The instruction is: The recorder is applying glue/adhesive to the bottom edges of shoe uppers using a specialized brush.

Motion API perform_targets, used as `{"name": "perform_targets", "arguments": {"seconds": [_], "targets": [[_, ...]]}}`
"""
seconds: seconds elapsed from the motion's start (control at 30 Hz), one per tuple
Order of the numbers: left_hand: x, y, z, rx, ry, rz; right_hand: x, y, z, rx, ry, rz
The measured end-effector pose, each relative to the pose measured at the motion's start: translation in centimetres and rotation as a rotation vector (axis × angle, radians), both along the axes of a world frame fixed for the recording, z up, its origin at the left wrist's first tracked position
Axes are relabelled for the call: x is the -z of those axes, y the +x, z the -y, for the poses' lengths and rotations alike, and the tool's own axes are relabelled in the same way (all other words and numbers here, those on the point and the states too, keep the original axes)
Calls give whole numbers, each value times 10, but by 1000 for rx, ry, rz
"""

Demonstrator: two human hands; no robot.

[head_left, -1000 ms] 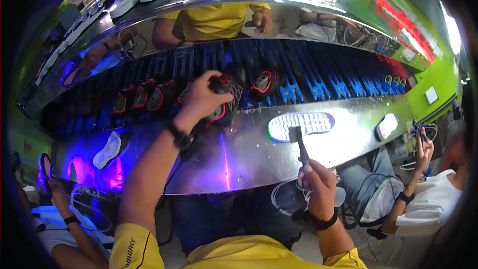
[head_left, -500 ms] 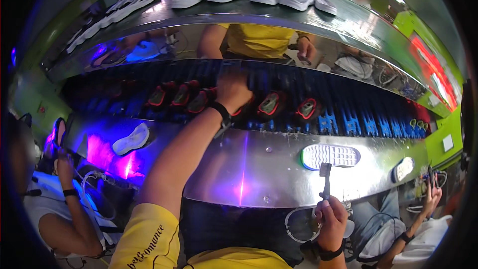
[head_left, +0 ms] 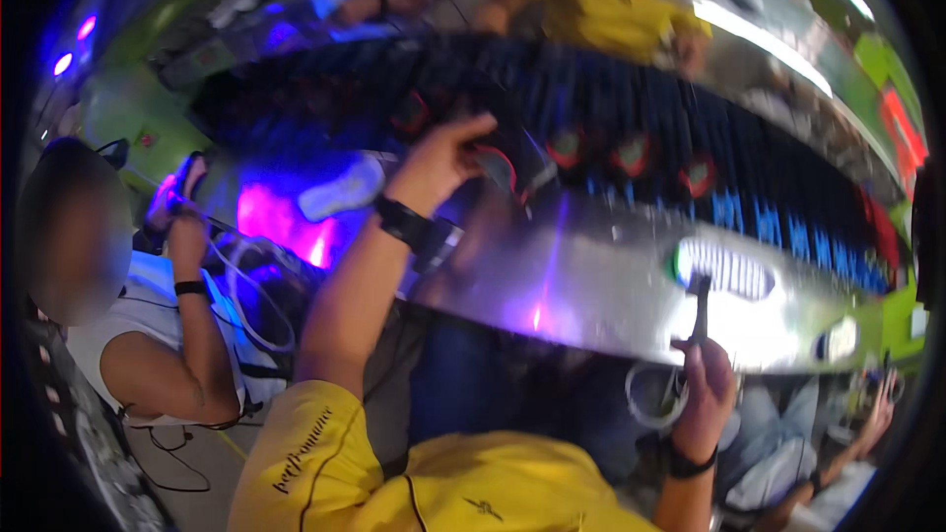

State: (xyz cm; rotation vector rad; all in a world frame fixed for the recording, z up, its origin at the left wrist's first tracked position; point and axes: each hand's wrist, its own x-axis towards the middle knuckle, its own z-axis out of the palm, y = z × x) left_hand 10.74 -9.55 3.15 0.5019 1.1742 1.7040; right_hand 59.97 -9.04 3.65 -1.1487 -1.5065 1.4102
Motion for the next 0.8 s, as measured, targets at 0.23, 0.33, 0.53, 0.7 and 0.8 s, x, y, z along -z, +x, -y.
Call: {"name": "perform_targets", "arguments": {"seconds": [0.23,0.33,0.53,0.7,0.8], "targets": [[-26,89,83,-64,95,-33,16,-8,9,-106,-55,-187],[-25,126,91,-105,104,-501,19,0,21,-152,-50,-112],[-27,170,112,-119,-10,-1122,38,3,38,-110,-119,-174],[15,179,130,-165,-20,-1225,38,-10,42,-96,84,67],[28,187,140,-218,-17,-1292,41,-25,41,-100,87,86]]}}
